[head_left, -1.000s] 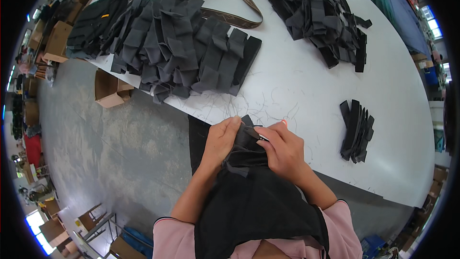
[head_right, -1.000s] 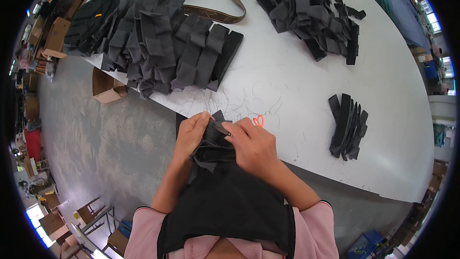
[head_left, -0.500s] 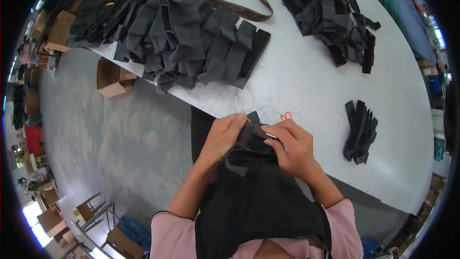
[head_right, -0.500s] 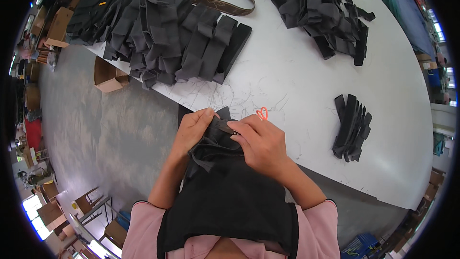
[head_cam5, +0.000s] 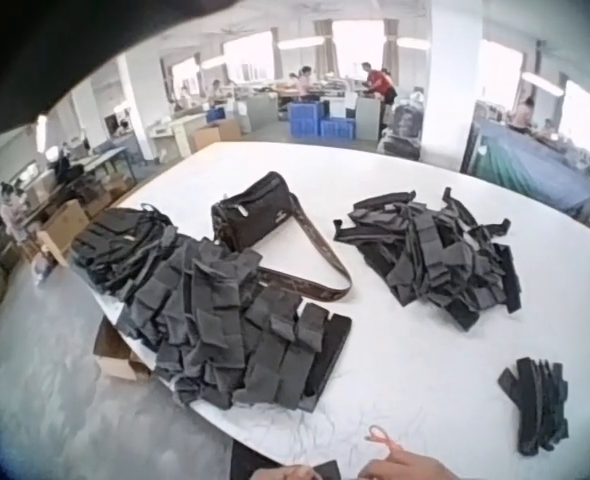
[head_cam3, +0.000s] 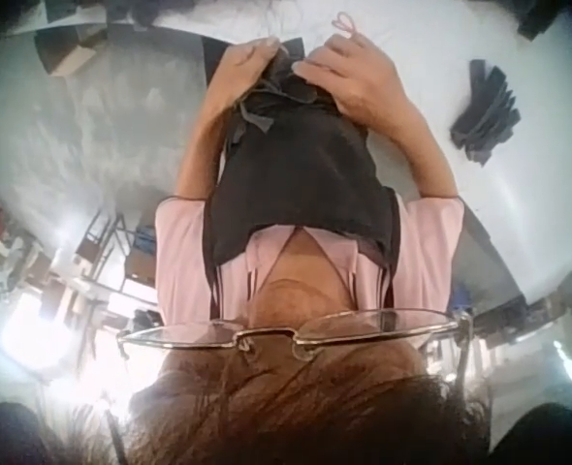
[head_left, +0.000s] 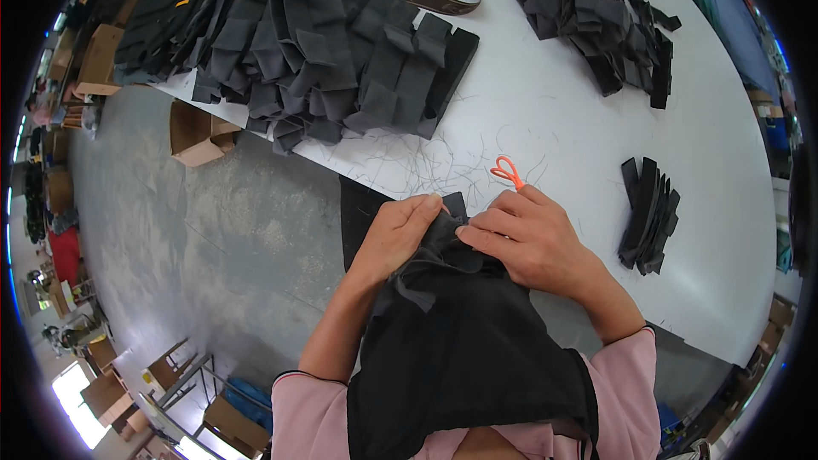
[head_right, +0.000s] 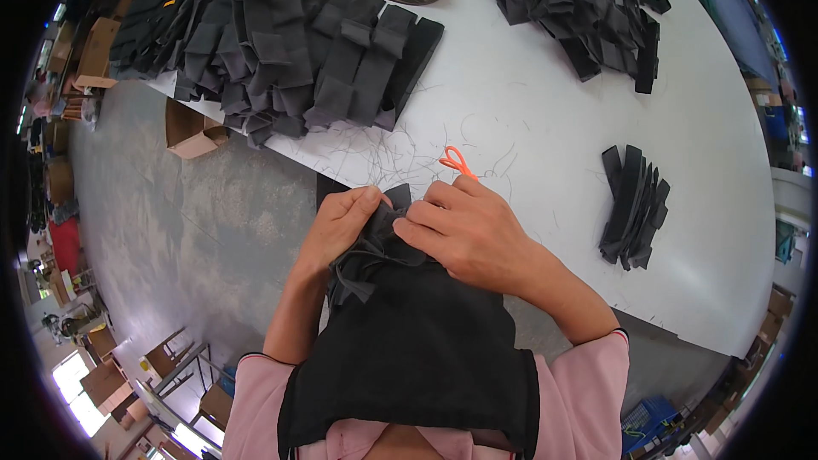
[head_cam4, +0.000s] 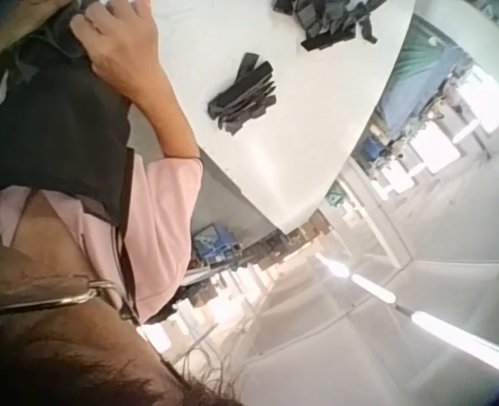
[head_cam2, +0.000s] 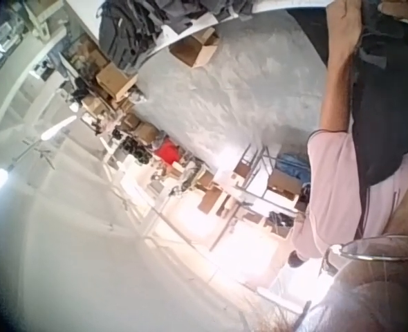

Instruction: Inspecting and trimming threads from black fabric garment components at a manufacturing workbench.

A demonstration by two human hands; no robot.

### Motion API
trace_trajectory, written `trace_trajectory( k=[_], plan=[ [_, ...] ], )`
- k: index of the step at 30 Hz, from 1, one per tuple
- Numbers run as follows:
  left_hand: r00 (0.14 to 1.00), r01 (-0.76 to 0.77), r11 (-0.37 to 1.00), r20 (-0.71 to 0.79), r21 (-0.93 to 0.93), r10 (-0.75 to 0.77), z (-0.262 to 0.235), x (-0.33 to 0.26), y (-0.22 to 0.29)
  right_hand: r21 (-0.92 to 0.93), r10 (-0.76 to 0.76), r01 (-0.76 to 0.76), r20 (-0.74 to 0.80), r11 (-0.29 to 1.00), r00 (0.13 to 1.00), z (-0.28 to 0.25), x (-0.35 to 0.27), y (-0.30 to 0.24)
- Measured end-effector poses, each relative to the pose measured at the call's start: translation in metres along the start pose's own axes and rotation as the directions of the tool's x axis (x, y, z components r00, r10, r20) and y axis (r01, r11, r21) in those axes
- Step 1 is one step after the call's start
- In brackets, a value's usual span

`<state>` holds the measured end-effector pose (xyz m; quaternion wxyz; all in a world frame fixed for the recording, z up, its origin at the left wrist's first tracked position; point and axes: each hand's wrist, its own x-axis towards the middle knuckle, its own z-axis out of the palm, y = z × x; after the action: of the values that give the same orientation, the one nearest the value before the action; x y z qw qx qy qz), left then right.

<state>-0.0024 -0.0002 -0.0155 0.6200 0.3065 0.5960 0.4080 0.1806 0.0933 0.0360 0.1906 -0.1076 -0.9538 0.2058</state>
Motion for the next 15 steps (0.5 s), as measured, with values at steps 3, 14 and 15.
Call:
trace_trajectory(
  k=[3,14,15],
  plan=[
    [1.000,0.011,1.000,0.014,-0.017,-0.011,0.000,-0.001,0.002,0.023,0.009,-0.010,0.024,1.000,1.000,0.001,-0.002,0.002],
    [0.999,-0.007,0.999,0.035,-0.045,0.009,0.000,0.002,-0.006,0.091,0.022,-0.021,-0.010,0.996,1.000,0.009,-0.006,0.003],
    [0.999,0.017,0.999,0.037,-0.041,-0.016,0.001,0.002,-0.003,0.052,-0.005,0.006,-0.005,0.999,1.000,0.009,-0.007,0.003]
  ],
)
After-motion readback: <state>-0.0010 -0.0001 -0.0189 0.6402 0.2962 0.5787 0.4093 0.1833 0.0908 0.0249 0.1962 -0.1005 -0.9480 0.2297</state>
